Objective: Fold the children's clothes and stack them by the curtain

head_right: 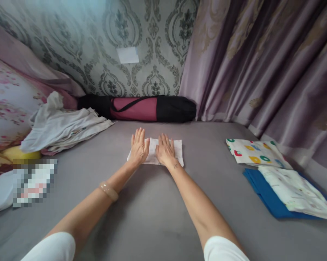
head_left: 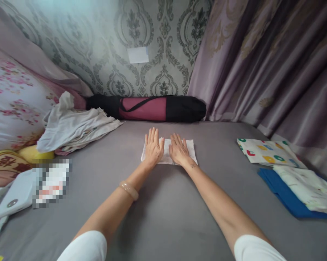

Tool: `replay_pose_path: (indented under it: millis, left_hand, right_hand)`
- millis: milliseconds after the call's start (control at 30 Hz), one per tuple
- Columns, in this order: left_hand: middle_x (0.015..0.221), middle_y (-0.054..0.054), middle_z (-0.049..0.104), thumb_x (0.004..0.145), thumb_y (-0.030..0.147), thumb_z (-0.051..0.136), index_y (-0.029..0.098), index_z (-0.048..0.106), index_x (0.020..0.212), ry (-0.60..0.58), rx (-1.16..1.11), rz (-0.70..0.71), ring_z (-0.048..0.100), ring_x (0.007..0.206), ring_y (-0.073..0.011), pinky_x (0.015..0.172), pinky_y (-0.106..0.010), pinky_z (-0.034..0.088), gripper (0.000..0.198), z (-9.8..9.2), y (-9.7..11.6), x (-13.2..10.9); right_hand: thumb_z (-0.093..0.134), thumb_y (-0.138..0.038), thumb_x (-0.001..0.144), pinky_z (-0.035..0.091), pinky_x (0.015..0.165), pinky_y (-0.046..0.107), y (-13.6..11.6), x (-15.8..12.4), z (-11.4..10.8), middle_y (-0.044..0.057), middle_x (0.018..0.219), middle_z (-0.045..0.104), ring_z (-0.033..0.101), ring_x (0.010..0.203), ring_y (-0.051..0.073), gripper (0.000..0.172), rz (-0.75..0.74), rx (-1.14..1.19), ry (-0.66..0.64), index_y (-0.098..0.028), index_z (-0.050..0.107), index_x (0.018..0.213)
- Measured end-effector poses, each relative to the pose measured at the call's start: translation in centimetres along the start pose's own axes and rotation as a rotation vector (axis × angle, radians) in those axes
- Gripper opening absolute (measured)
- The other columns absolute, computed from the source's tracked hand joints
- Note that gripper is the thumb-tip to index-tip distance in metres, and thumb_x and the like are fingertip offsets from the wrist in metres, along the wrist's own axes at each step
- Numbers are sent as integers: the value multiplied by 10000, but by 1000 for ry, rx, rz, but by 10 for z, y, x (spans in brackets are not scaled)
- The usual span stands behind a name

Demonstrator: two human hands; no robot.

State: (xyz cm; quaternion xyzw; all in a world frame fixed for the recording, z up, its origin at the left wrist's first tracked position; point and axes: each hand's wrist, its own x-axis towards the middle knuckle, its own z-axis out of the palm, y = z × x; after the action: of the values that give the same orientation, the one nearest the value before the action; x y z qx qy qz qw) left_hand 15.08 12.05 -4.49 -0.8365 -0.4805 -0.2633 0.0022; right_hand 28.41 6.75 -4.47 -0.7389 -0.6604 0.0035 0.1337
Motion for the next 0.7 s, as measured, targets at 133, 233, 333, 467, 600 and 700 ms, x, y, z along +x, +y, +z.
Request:
replay_pose_path:
  millis: [133,233,333,467,600,700]
  left_hand:
    - [1569,-167,256,995,379,197,39,311,1478,-80,93,38,148,1476,-279,1199,-474,124,601,4,-5,-5]
    - [1533,-198,327,985,329,227,6,360,1449,-276,164,-22,227,1451,-315,1182,-482,178,581,12,-12,-9]
    - [1518,-202,354,984,321,229,2,367,1444,-362,195,-47,268,1435,-320,1170,-470,208,577,16,-15,-8]
    - [1525,-192,347,985,326,225,19,367,1447,-358,206,-47,261,1438,-318,1168,-465,207,572,15,-13,-8]
    - [1521,-201,350,983,321,245,21,376,1437,-349,176,-50,258,1436,-330,1164,-481,208,560,17,-13,-9]
    - [1502,-208,380,969,316,303,41,417,1402,-318,105,-43,284,1426,-324,1158,-495,219,525,20,-17,-7]
  right_hand:
    - [256,-275,965,41,1188,457,-12,2,8,118,1593,199,131,1475,236,587,-72,12,39,-58,273,1510]
    - [259,-282,964,67,1186,458,-13,3,18,117,1577,249,169,1466,238,586,-83,29,-70,-48,293,1501]
    - [242,-292,970,83,1183,464,-11,3,23,121,1570,271,191,1459,245,585,-80,43,-108,-36,308,1492]
    - [239,-291,971,73,1183,466,-10,3,25,120,1567,279,192,1458,246,585,-74,50,-86,-37,306,1494]
    - [260,-285,968,65,1183,471,-11,3,26,126,1570,270,184,1461,247,583,-72,68,-89,-35,304,1493]
    - [288,-285,969,48,1184,481,-10,4,24,134,1567,273,177,1463,251,572,-76,129,-94,-39,327,1483]
